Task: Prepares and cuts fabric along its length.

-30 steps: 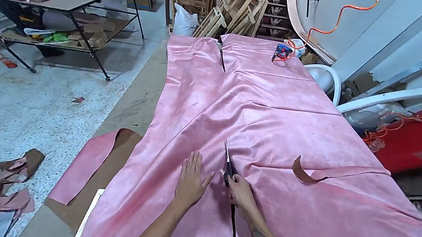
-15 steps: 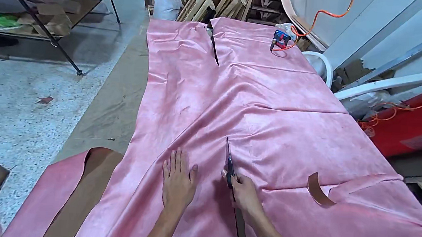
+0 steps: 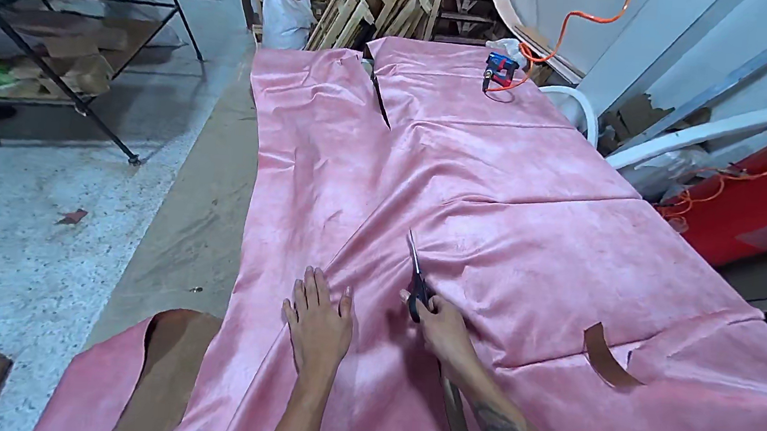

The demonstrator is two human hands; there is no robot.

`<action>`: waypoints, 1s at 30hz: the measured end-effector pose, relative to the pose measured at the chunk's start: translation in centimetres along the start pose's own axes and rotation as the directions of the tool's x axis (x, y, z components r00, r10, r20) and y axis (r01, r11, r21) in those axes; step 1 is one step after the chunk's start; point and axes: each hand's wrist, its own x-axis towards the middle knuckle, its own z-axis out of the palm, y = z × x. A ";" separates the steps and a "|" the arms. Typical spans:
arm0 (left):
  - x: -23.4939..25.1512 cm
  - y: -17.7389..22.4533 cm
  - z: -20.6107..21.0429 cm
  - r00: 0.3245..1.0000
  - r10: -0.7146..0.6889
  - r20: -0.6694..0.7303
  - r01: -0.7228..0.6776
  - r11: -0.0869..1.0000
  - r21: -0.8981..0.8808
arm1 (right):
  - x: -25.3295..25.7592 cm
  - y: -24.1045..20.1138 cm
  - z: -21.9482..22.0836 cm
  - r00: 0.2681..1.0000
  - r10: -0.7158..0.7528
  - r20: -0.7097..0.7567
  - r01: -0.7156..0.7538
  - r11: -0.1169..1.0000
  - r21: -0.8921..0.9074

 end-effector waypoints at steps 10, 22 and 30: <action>0.2 0.2 0.1 1.000 -0.018 0.004 0.017 1.000 0.024 | 3.6 -1.9 -0.4 0.998 -0.030 0.059 0.026 0.998 0.055; 0.3 0.3 -0.2 0.998 -0.045 0.046 0.046 0.998 -0.031 | 9.2 -5.5 -1.1 0.985 -0.020 0.171 -0.019 0.975 0.222; 11.6 -8.2 -0.3 0.904 -0.424 0.058 0.413 0.830 -0.373 | 10.9 -5.7 -1.1 0.981 0.000 0.195 -0.035 0.985 0.172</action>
